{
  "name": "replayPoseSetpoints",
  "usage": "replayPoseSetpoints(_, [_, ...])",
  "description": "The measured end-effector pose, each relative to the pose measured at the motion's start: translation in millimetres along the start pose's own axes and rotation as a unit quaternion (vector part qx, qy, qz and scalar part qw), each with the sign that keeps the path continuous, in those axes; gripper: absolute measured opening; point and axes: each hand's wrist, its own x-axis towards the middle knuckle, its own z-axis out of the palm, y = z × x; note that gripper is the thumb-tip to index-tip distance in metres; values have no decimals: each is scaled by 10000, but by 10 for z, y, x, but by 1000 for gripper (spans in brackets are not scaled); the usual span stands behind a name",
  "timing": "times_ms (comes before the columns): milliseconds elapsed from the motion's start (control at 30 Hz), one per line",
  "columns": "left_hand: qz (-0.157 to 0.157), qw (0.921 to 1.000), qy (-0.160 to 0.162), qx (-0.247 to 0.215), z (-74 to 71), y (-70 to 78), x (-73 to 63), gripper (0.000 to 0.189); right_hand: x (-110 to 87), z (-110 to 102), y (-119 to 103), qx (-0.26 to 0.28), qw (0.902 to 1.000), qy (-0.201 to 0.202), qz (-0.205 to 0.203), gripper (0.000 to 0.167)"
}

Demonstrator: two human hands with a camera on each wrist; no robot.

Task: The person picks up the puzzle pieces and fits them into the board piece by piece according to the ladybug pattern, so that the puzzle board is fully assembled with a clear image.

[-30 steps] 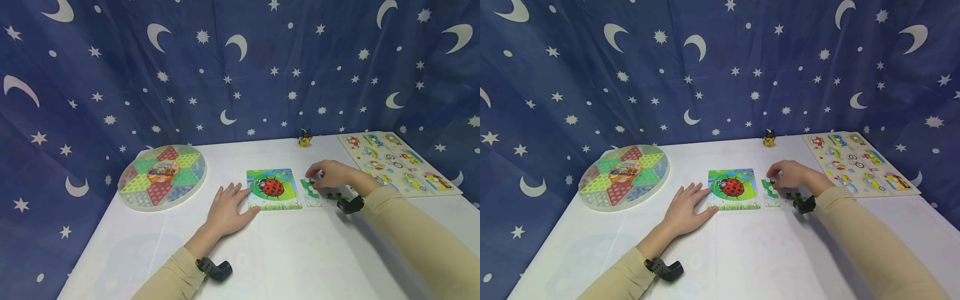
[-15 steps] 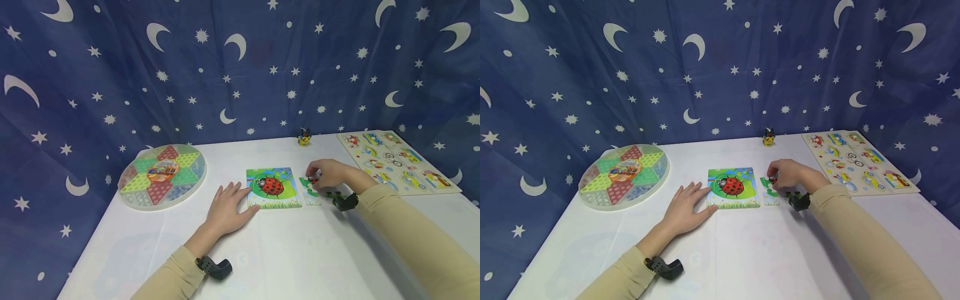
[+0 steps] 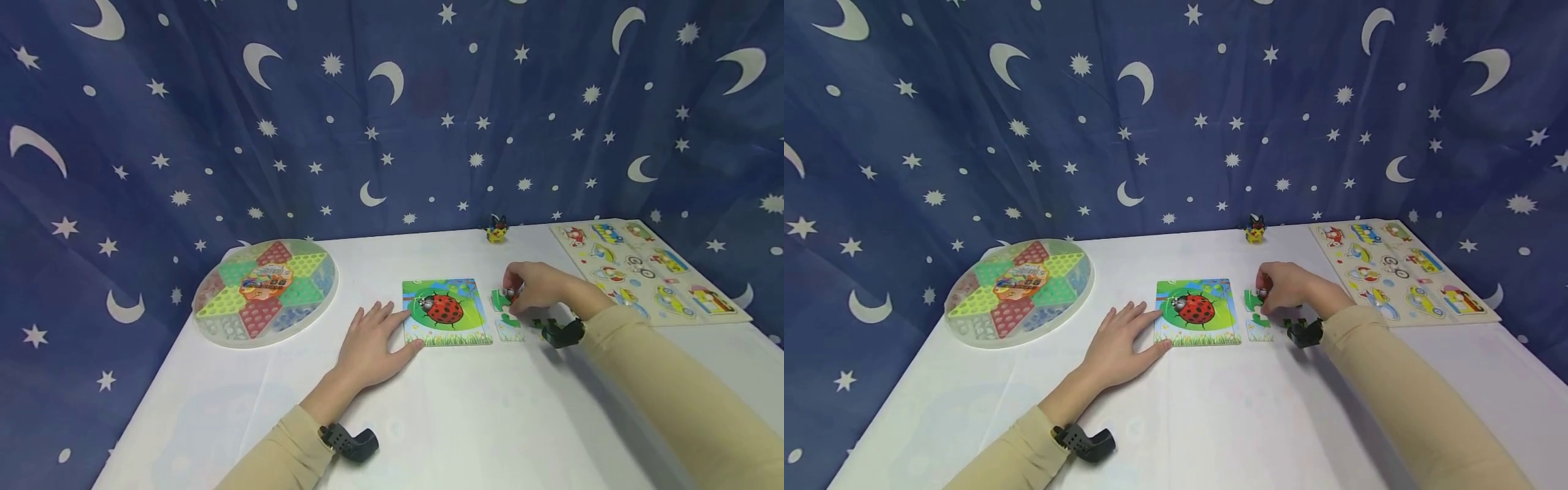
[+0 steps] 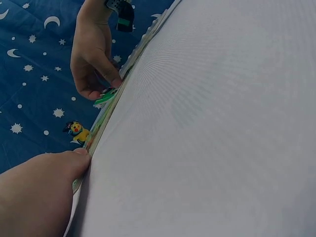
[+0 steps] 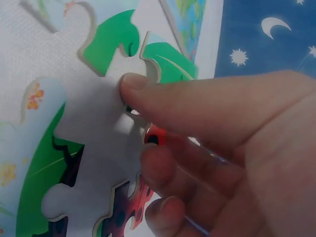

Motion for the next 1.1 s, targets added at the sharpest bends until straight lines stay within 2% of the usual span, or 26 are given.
replayPoseSetpoints(200, [-52,10000,-68,21,21,-4,-2,68,10,28,-13,244,9996,100,-126,30])
replayPoseSetpoints(333, [-36,10000,-21,26,7,-9,29,68,22,30,-62,204,9989,212,-378,25])
replayPoseSetpoints(467, [-31,10000,-26,-14,-9,-3,68,68,8,13,-101,187,9981,396,-435,18])
replayPoseSetpoints(700, [-69,9999,-144,56,-8,-17,44,69,3,76,-134,569,9942,711,-579,12])
replayPoseSetpoints(867, [-43,9999,-100,47,-29,-34,27,68,16,132,-256,835,9925,414,-795,9])
replayPoseSetpoints(967, [-42,9999,-107,-11,-35,-26,25,69,16,162,-346,597,9936,211,-931,9])
replayPoseSetpoints(1100, [-24,9999,-168,-10,-35,-5,24,70,21,198,-422,175,9949,243,-968,13])
